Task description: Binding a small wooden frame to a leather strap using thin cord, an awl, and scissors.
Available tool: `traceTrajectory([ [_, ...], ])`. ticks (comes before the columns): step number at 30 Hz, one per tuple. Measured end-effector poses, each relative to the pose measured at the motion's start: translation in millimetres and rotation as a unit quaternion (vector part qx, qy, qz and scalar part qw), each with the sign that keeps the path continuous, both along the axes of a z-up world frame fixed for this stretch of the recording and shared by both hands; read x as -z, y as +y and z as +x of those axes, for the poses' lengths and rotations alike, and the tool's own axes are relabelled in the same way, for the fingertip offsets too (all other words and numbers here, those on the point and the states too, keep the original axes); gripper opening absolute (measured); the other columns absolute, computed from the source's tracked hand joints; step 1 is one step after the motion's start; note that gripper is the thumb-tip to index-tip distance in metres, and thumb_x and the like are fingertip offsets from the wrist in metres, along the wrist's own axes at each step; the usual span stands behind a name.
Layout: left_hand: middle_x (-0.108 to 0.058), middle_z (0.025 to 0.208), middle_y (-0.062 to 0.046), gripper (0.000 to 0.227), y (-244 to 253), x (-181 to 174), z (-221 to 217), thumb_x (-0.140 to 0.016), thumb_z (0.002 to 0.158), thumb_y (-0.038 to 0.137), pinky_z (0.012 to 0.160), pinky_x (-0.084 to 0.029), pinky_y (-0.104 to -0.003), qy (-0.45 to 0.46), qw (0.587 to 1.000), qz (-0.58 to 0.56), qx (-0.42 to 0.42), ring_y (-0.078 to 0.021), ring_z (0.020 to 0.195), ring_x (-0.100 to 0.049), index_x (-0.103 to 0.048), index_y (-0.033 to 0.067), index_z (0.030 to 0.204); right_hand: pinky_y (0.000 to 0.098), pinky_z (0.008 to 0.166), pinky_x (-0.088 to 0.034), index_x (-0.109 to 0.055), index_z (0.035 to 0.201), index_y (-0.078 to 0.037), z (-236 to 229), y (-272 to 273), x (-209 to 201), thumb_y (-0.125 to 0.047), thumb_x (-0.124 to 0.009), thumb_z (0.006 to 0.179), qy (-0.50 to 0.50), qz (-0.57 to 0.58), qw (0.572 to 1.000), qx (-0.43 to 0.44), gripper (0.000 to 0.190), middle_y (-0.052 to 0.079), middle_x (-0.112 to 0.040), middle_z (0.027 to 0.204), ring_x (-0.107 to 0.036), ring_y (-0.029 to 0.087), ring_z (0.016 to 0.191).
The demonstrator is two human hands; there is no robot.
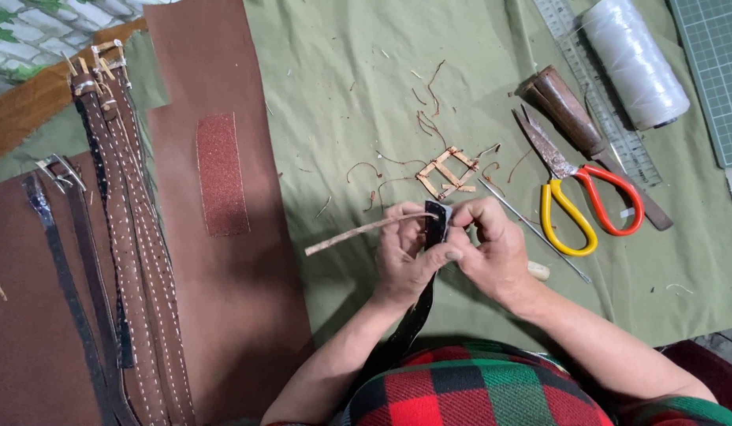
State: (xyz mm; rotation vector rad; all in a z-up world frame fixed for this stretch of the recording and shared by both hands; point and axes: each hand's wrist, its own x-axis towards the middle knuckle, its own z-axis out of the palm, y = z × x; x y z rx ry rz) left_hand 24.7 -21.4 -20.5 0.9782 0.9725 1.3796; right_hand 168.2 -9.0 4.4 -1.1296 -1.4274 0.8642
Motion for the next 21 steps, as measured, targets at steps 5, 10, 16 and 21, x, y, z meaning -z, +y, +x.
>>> traceTrajectory([
  [5,-0.073,0.101,-0.021,0.034,9.0,-26.1,-9.2,-0.079,0.089,0.008,0.070,-0.063,-0.029,-0.015,1.000,-0.009,-0.003,-0.0216,0.084,-0.074,-0.057,-0.0028,0.113,0.0319,0.072,-0.058,-0.061,0.101,0.000,-6.4,5.3,-30.7,0.005,-0.069,0.093,0.150,-0.156,0.976,-0.034,0.012,0.012,-0.071,0.087,-0.062,0.012,0.074],
  [10,-0.074,0.097,-0.025,0.020,6.5,-36.1,-10.8,-0.069,0.098,0.010,0.062,-0.061,-0.025,-0.045,0.997,-0.061,-0.027,-0.0241,0.078,-0.075,-0.065,-0.0084,0.106,0.0312,0.070,-0.058,-0.064,0.107,0.005,0.2,10.3,-45.6,0.004,-0.064,0.097,0.191,-0.213,0.958,-0.028,0.010,0.012,-0.066,0.078,-0.062,0.014,0.070],
  [16,-0.070,0.072,-0.019,0.019,6.5,-21.1,-11.9,-0.065,0.101,0.014,0.056,-0.055,-0.023,-0.009,0.995,-0.073,-0.069,-0.0146,0.065,-0.067,-0.068,-0.0051,0.100,0.0249,0.043,-0.042,-0.070,0.091,0.001,1.4,12.0,-49.6,-0.014,-0.059,0.102,0.125,-0.319,0.931,-0.126,0.022,0.011,-0.065,0.063,-0.053,0.013,0.053],
  [21,-0.072,0.072,-0.022,0.015,7.2,-40.5,-16.4,-0.067,0.099,0.006,0.062,-0.059,-0.031,0.069,0.995,0.027,-0.064,-0.0158,0.067,-0.067,-0.068,-0.0093,0.100,0.0227,0.037,-0.042,-0.066,0.083,0.003,-7.7,9.4,-46.9,-0.019,-0.063,0.102,0.259,-0.411,0.865,-0.122,0.029,0.015,-0.062,0.058,-0.054,0.015,0.049],
])
